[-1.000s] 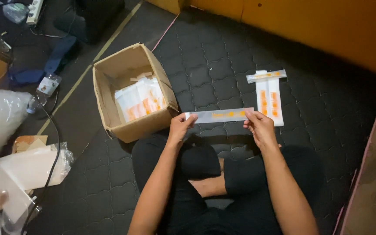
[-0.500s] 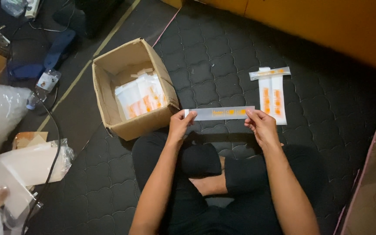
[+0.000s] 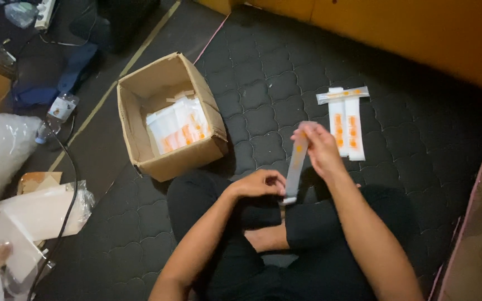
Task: Inserting thin paper strips into individual plastic sleeves and organizing them on the floor.
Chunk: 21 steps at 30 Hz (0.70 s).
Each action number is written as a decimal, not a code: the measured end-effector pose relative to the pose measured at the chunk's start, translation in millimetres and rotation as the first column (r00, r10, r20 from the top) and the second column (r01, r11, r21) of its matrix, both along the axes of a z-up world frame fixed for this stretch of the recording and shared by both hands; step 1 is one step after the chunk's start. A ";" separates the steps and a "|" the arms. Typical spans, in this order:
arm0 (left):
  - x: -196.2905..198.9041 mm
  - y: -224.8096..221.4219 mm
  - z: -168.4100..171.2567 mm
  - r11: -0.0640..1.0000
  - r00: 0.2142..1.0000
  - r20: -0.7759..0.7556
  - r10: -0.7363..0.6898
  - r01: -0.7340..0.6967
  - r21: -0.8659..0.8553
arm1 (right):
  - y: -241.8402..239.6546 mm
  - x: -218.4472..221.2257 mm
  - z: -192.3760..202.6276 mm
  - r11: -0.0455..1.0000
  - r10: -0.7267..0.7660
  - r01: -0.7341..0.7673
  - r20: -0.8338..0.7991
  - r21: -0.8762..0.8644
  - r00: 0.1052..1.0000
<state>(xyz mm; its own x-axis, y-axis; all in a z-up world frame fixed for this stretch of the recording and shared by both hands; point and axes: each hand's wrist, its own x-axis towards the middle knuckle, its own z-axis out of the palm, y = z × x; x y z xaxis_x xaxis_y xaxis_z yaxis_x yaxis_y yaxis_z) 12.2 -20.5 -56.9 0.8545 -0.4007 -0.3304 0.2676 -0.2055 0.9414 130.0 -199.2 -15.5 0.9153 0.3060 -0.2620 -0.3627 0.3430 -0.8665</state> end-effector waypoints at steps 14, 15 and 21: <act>72.1 2.8 -13.2 0.825 0.775 0.290 0.562 -0.553 -0.120 | 8.8 -21.6 -39.6 0.743 0.330 -0.137 0.181 -0.655 0.926; 74.7 1.9 -10.5 0.816 0.766 0.283 0.577 -0.555 -0.161 | 10.2 -22.5 -41.7 0.749 0.316 -0.154 0.142 -0.645 0.938; 105.5 14.0 -38.9 0.771 0.728 0.317 0.608 -0.636 -0.018 | 2.9 -44.8 -36.4 0.915 0.316 -0.338 -0.129 -0.220 0.940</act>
